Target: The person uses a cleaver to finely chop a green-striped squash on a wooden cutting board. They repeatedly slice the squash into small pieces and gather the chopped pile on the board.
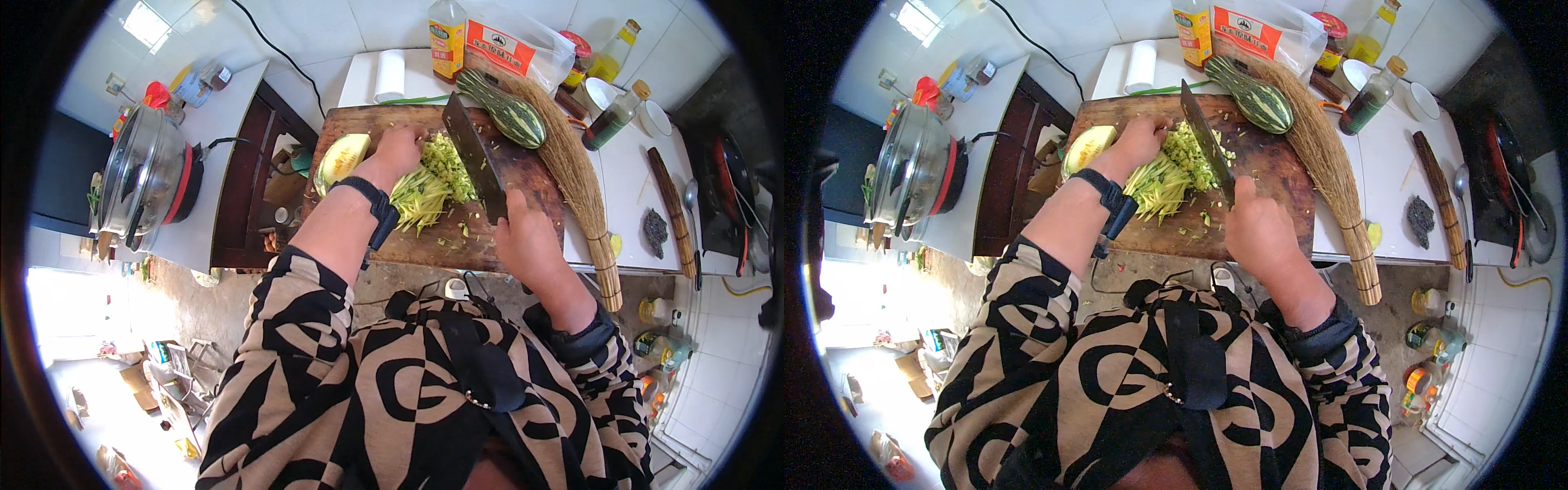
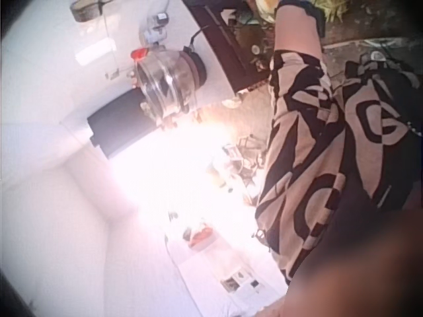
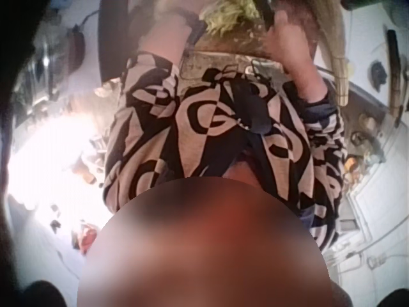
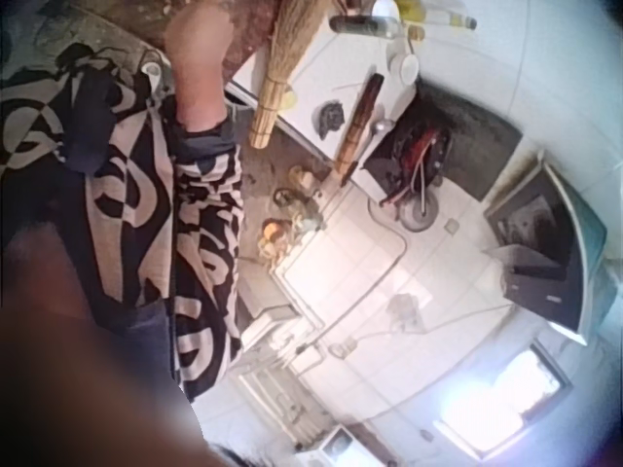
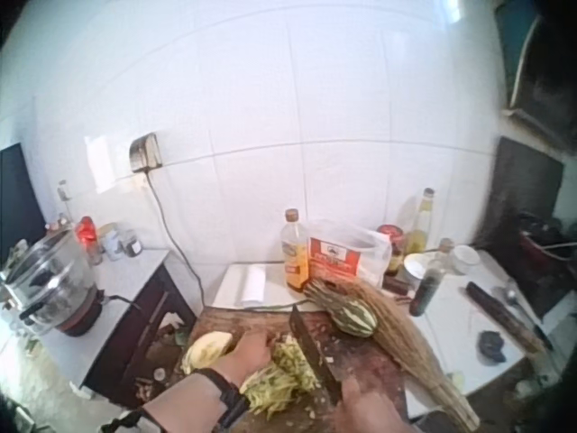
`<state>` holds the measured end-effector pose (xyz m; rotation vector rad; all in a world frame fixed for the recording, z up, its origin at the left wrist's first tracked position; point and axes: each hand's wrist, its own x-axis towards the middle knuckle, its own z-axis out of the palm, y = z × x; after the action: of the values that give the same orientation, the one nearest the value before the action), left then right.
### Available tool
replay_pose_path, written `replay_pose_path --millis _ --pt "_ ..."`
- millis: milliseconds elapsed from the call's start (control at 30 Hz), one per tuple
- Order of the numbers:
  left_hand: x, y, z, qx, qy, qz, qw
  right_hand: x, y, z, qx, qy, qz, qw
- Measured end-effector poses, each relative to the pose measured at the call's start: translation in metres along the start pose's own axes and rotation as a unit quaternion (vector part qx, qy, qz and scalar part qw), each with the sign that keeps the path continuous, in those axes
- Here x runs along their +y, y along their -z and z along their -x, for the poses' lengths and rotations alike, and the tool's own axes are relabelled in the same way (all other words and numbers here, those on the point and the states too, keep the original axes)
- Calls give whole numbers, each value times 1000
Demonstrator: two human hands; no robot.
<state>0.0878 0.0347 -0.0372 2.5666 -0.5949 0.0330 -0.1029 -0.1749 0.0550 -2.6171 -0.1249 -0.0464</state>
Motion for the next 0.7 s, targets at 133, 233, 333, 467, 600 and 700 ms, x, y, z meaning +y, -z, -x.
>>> replay_pose_path --millis 133,233,333,467,600,700 --pt "-1 3 0 -76 82 -29 993 3 -1 3 -7 -12 10 1000" --pt "1 16 7 -106 74 -24 991 3 -2 3 1 -6 7 1000" --pt "5 27 23 -135 91 -3 987 -1 -1 1 2 19 2 1000" --pt "17 25 47 -25 137 60 988 -9 4 -1 -43 30 17 998" --pt "37 1 69 107 164 51 979 -15 5 -4 -92 44 69 992" --pt "48 -14 80 178 140 3 974 -20 -1 -6 -100 29 117 988"
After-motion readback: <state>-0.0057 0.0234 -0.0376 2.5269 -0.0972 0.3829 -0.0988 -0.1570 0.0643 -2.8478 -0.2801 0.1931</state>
